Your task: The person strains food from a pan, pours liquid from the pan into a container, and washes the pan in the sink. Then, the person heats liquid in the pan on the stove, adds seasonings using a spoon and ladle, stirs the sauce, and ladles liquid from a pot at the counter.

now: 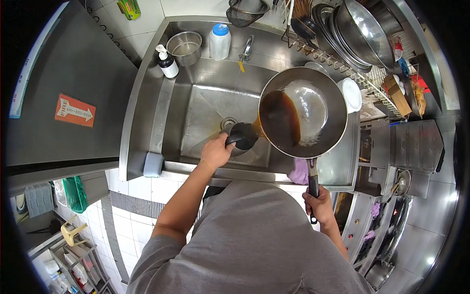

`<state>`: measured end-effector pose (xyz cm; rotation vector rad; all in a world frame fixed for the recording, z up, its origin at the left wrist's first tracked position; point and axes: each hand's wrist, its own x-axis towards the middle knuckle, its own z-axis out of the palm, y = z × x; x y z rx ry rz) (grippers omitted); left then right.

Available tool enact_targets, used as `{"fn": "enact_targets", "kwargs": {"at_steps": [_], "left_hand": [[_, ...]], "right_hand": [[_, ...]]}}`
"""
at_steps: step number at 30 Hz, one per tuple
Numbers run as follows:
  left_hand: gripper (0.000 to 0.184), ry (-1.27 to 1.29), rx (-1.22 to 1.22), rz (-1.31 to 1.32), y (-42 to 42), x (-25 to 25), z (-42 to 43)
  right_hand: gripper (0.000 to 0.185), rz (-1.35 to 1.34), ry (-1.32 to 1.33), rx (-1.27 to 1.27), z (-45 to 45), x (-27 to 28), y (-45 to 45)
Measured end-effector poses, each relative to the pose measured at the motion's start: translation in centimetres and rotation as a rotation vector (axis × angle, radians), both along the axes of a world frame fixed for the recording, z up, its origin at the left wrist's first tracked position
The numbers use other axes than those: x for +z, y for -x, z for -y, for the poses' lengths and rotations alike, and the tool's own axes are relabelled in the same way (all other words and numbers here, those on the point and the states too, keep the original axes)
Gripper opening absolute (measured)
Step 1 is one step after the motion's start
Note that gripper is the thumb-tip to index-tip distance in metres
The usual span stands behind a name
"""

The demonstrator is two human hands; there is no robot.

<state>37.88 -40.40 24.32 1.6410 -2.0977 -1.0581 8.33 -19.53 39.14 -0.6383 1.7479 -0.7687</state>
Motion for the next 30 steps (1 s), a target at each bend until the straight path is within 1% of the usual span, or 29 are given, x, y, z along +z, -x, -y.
{"fn": "enact_targets", "kwargs": {"at_steps": [20,30], "left_hand": [[0.030,0.004,-0.006,-0.004,-0.20,-0.53,-0.26],[0.029,0.043,0.047,-0.067,-0.21,-0.99,-0.81]], "right_hand": [[0.013,-0.049,0.021,0.021,0.40,-0.24,0.33],[0.013,-0.088,0.028,0.042,0.57,0.23,0.02]]}}
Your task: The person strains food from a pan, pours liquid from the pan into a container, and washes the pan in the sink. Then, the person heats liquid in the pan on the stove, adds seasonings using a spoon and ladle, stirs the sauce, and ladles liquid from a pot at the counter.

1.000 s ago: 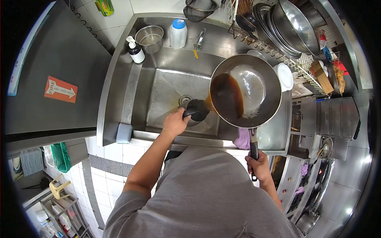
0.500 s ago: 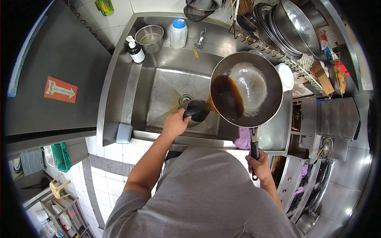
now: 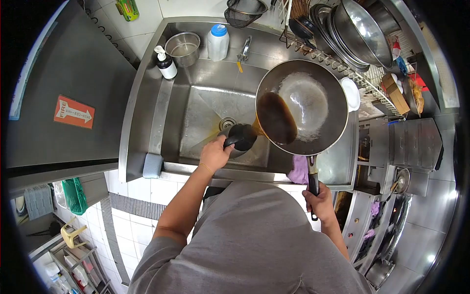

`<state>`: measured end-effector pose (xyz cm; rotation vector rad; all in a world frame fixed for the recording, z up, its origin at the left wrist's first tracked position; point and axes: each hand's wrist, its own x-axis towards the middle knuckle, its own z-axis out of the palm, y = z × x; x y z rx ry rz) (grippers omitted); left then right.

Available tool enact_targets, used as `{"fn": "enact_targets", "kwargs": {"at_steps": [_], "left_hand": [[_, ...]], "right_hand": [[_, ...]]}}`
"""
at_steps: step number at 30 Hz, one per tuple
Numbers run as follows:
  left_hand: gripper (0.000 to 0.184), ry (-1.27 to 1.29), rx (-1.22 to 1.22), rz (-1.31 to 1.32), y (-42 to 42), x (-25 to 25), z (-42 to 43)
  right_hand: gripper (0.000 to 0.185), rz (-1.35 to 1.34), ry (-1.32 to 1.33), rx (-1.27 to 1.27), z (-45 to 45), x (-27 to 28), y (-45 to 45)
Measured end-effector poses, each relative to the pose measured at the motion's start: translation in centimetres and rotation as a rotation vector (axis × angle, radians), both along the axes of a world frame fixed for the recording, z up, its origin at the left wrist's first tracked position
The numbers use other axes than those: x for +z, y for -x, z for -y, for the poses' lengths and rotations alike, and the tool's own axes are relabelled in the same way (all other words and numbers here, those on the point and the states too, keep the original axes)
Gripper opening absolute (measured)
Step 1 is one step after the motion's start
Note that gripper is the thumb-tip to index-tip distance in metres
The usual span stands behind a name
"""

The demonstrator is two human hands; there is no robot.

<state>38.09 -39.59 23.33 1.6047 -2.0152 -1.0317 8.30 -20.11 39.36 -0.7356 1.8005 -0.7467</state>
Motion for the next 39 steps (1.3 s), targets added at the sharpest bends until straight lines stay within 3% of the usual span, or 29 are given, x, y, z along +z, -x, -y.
{"fn": "enact_targets", "kwargs": {"at_steps": [14,39], "left_hand": [[0.029,-0.069,-0.020,0.031,-1.4,1.7,-0.9],[0.024,0.027,0.097,-0.097,-3.8,5.1,-1.4]], "right_hand": [[0.014,-0.049,0.011,0.027,0.2,0.1,-0.6],[0.014,-0.299,0.113,0.176,2.3,0.6,-2.1]]}}
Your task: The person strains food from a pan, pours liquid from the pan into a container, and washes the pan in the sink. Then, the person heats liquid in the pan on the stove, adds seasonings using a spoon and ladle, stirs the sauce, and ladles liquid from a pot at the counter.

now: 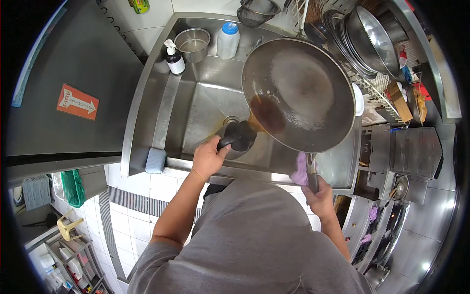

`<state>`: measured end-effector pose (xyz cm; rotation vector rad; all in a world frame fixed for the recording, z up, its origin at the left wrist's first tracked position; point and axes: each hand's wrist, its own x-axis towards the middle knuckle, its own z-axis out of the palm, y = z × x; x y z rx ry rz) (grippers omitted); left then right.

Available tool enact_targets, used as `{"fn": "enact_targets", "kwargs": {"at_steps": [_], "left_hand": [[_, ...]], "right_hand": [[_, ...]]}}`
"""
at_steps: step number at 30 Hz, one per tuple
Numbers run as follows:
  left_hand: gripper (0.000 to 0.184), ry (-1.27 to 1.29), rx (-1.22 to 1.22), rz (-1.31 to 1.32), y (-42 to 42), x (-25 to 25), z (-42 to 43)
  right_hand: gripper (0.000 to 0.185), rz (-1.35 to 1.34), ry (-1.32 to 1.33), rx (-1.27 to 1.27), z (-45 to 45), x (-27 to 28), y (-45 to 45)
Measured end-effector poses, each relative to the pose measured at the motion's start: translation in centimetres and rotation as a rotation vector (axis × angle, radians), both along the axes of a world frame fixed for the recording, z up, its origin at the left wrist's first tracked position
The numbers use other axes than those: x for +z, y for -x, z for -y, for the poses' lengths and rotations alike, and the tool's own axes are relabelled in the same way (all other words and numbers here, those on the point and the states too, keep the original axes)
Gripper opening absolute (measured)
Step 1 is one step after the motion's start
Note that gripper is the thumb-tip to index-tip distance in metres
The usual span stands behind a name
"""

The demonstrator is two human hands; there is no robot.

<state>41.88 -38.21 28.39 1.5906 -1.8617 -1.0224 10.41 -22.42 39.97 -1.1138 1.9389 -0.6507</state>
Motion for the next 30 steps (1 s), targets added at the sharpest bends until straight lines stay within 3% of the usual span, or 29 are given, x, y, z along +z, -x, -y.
{"fn": "enact_targets", "kwargs": {"at_steps": [17,24,30], "left_hand": [[0.029,0.064,0.053,-0.061,-0.4,0.6,0.4],[0.028,0.037,0.042,-0.076,-0.2,0.7,0.9],[0.029,-0.013,0.119,-0.069,-1.1,-1.2,0.1]], "right_hand": [[0.017,-0.323,0.128,0.190,1.5,0.4,-1.0],[0.021,-0.474,0.317,0.279,1.5,-4.5,-0.6],[0.019,-0.348,0.310,0.152,2.2,-7.5,-1.0]]}}
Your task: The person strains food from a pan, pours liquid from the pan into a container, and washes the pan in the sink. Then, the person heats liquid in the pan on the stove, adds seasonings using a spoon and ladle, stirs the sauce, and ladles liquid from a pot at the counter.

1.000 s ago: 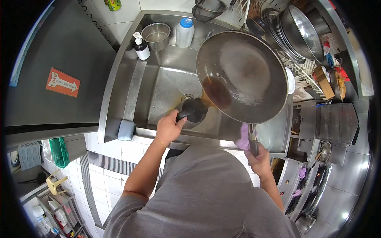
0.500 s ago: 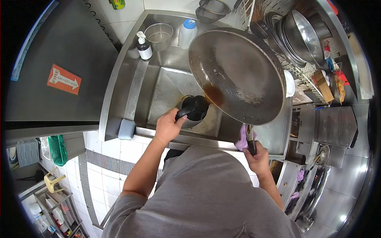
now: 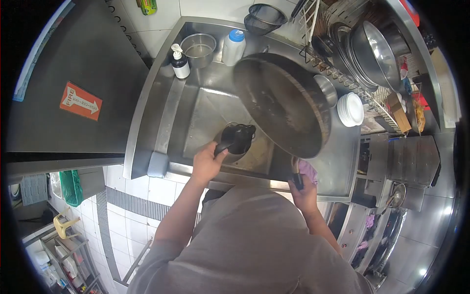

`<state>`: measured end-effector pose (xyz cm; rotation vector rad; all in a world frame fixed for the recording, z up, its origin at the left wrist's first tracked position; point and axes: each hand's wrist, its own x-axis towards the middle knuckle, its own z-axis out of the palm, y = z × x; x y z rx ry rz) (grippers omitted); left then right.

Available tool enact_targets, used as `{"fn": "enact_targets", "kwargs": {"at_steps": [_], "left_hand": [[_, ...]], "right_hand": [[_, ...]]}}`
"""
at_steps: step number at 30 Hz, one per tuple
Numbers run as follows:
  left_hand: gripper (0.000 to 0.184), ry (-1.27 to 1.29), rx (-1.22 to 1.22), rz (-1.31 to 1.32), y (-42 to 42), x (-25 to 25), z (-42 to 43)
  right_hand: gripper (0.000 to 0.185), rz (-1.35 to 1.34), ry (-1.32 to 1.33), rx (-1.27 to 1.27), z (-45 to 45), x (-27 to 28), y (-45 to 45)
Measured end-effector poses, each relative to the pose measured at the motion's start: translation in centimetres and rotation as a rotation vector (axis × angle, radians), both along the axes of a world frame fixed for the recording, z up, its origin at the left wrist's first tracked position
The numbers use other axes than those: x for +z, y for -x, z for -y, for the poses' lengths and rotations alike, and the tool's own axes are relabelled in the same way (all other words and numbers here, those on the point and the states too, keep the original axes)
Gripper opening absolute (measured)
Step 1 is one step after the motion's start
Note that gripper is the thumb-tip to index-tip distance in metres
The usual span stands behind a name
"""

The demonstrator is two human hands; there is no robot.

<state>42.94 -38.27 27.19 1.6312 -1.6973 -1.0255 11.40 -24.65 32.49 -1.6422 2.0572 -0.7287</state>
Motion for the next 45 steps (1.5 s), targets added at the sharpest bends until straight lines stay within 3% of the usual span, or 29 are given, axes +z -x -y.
{"fn": "enact_targets", "kwargs": {"at_steps": [8,14,17,20,26,31,38,41,42,45], "left_hand": [[0.026,0.004,0.192,-0.014,-5.3,0.8,-3.8],[0.023,0.033,0.363,-0.094,-6.7,3.0,-7.9],[0.021,0.005,0.482,-0.201,-6.6,2.8,-10.7],[0.021,0.041,0.570,-0.100,-5.6,3.2,-13.6],[0.017,-0.005,0.780,-0.262,-3.3,-1.4,-18.8],[0.013,0.004,0.864,-0.447,-1.0,-1.9,-20.3],[0.012,-0.034,0.900,-0.480,-0.2,-2.2,-20.7],[0.026,-0.081,0.861,-0.463,-0.4,-1.1,-20.6],[0.037,-0.102,0.842,-0.458,-0.8,-1.5,-20.9],[0.048,-0.153,0.849,-0.455,-1.1,-1.2,-20.8]], "right_hand": [[0.013,0.514,-0.400,-0.211,0.6,-0.6,2.4],[0.017,1.337,-0.871,-0.314,8.5,-8.5,2.6],[0.015,1.447,-0.965,-0.393,12.9,-11.4,1.8],[0.012,1.519,-0.888,-0.324,14.2,-10.7,0.8],[0.012,1.499,-0.683,-0.225,11.8,-6.0,0.9],[0.016,1.403,-0.723,-0.142,11.0,-9.0,3.4],[0.021,1.120,-1.128,-0.029,16.8,-21.9,1.8],[0.025,1.179,-1.165,-0.027,18.3,-26.0,-1.1],[0.023,1.174,-1.121,-0.072,18.4,-29.1,-1.9],[0.027,0.813,-0.862,0.150,17.6,-33.4,-2.6]]}}
